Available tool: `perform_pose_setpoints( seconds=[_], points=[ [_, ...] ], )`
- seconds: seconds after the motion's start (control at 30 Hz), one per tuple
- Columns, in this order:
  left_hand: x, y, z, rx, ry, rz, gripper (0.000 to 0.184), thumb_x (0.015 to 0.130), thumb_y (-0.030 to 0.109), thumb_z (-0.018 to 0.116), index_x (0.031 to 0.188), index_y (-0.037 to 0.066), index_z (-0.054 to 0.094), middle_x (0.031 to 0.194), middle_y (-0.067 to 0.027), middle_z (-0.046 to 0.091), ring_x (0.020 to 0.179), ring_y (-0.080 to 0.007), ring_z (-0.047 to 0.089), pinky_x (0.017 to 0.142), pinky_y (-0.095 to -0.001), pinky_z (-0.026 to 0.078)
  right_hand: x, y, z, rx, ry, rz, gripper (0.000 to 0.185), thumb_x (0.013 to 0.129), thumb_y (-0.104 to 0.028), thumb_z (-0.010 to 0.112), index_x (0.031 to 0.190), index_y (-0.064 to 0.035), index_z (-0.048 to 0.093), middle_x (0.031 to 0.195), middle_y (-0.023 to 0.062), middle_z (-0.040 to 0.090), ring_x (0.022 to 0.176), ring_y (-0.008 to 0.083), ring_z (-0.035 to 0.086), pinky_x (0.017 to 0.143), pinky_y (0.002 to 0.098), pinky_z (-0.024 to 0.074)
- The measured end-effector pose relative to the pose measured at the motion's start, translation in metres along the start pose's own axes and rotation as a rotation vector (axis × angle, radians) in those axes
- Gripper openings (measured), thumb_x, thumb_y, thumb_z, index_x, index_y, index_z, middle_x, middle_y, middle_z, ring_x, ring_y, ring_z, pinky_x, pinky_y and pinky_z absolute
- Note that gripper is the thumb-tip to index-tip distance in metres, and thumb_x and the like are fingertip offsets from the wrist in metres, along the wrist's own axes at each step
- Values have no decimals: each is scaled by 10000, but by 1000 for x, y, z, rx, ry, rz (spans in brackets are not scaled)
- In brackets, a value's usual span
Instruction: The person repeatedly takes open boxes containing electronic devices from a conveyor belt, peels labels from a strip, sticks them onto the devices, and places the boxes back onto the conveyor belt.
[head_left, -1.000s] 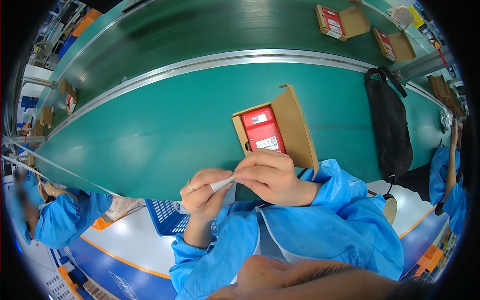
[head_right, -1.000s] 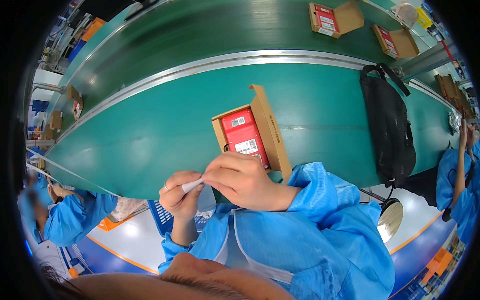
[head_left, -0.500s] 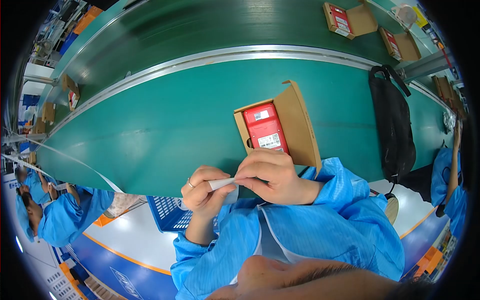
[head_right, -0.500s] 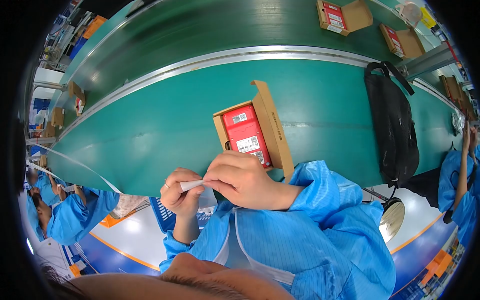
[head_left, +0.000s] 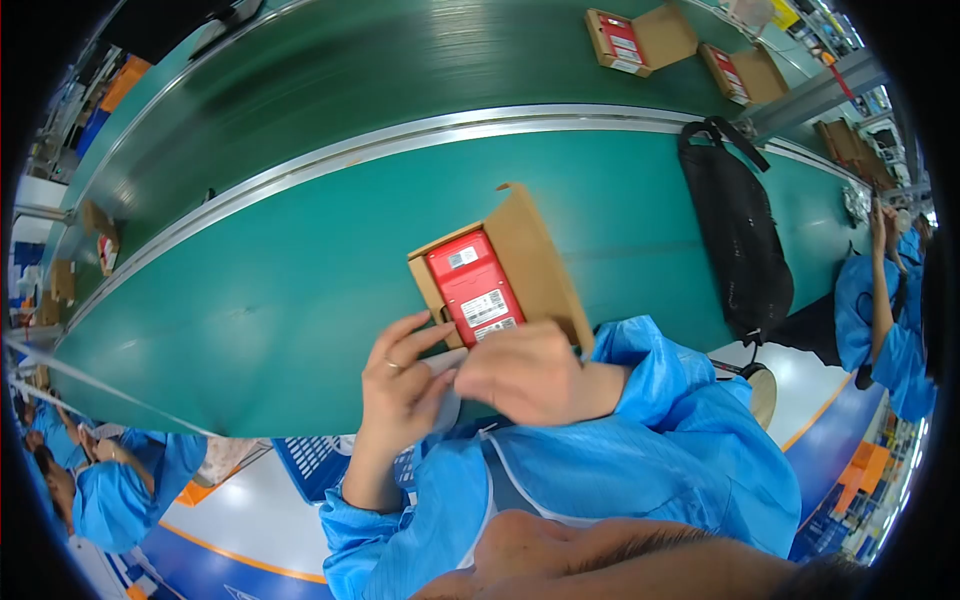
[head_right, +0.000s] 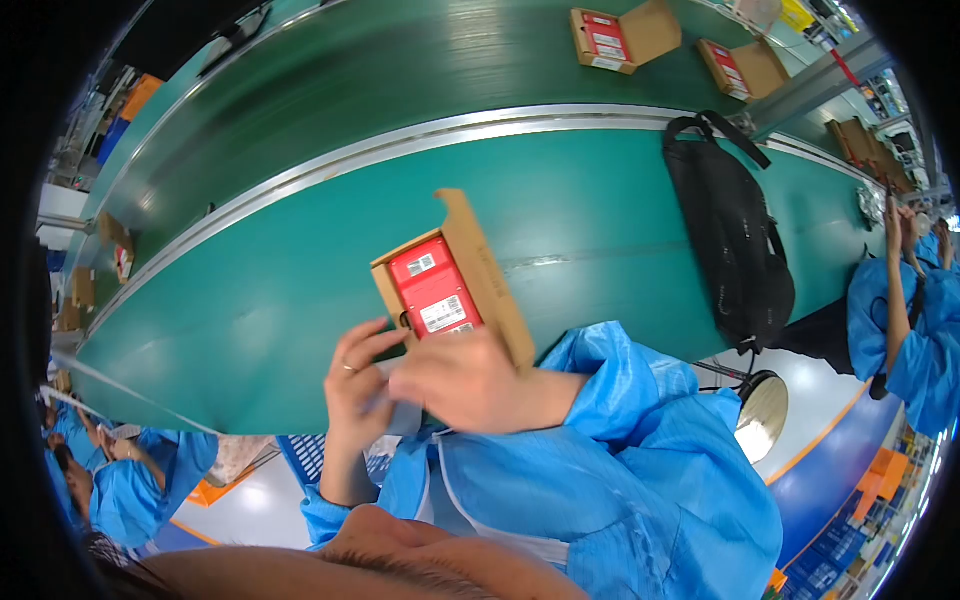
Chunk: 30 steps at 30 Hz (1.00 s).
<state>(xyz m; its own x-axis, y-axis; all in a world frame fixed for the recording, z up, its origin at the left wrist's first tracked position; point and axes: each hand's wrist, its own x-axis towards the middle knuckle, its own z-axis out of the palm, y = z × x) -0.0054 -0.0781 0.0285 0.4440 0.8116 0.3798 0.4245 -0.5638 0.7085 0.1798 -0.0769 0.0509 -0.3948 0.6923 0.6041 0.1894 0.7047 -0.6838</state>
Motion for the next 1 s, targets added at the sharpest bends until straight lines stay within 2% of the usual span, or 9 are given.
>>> perform_pose_setpoints(
  seconds=[0.03, 0.13, 0.2, 0.3, 0.43, 0.63, 0.73, 0.93, 1.0],
  points=[
    [3, 2, 7, 105, -25, 54, 123, 696, 108, 661, 794, 33, 657, 1026, -98, 627, 1019, -317, 557, 827, -418, 456, 6, 2, -9, -11, 52, 129, 73, 722, 5, 646, 784, -26, 621, 699, 107, 608, 580, 238, 597, 518, 314, 488],
    [8, 10, 20, 382, -69, 154, 171, 690, 120, 671, 847, 55, 652, 1022, -97, 630, 1001, -279, 573, 819, -419, 465, 7, 23, -34, -25, 30, 510, 36, 768, -11, 633, 797, 10, 625, 666, 102, 620, 571, 156, 599, 524, 265, 478],
    [5, 10, 22, 360, -65, 134, 201, 661, 91, 681, 854, 44, 649, 1034, -86, 627, 1016, -295, 564, 831, -442, 463, 10, 36, -44, 34, -45, 778, 50, 794, -29, 613, 796, 21, 620, 639, 87, 624, 556, 100, 583, 521, 238, 460],
    [5, 10, 25, 346, -50, 114, 225, 632, 64, 694, 848, 33, 643, 1044, -93, 622, 1006, -305, 569, 823, -446, 476, 17, 41, -45, -81, -193, 751, 65, 784, -46, 623, 787, 18, 617, 624, 92, 618, 533, 122, 578, 508, 253, 450],
    [5, 10, 27, 320, -24, 94, 240, 598, 51, 713, 822, 22, 632, 1051, -127, 610, 982, -313, 583, 794, -430, 498, 21, 43, -40, -161, -241, 685, 74, 759, -57, 642, 763, 10, 611, 608, 130, 606, 521, 206, 589, 496, 299, 444],
    [5, 11, 25, 320, -43, 78, 241, 576, 62, 726, 789, 15, 622, 1048, -146, 599, 980, -318, 586, 797, -433, 497, 21, 43, -39, -229, -283, 678, 75, 751, -65, 647, 748, 0, 609, 617, 134, 611, 536, 247, 597, 491, 322, 441],
    [6, 11, 25, 316, -48, 71, 229, 577, 62, 725, 773, 14, 616, 1047, -145, 600, 983, -318, 585, 803, -442, 490, 23, 41, -37, -245, -309, 746, 101, 757, -120, 615, 712, -29, 617, 658, 160, 620, 624, 321, 605, 579, 416, 470],
    [7, 13, 24, 327, -62, 67, 211, 582, 63, 719, 755, 18, 607, 1047, -139, 602, 991, -314, 585, 813, -445, 469, 22, 43, -36, -286, -321, 734, 94, 755, -121, 616, 723, -33, 623, 662, 165, 622, 620, 324, 606, 572, 420, 474],
    [6, 12, 23, 346, -70, 74, 196, 596, 72, 710, 752, 24, 602, 1078, -131, 599, 987, -310, 582, 810, -438, 463, 19, 45, -35, -326, -325, 698, 83, 754, -103, 624, 727, -26, 614, 646, 138, 621, 583, 289, 602, 540, 378, 462]
  ],
)
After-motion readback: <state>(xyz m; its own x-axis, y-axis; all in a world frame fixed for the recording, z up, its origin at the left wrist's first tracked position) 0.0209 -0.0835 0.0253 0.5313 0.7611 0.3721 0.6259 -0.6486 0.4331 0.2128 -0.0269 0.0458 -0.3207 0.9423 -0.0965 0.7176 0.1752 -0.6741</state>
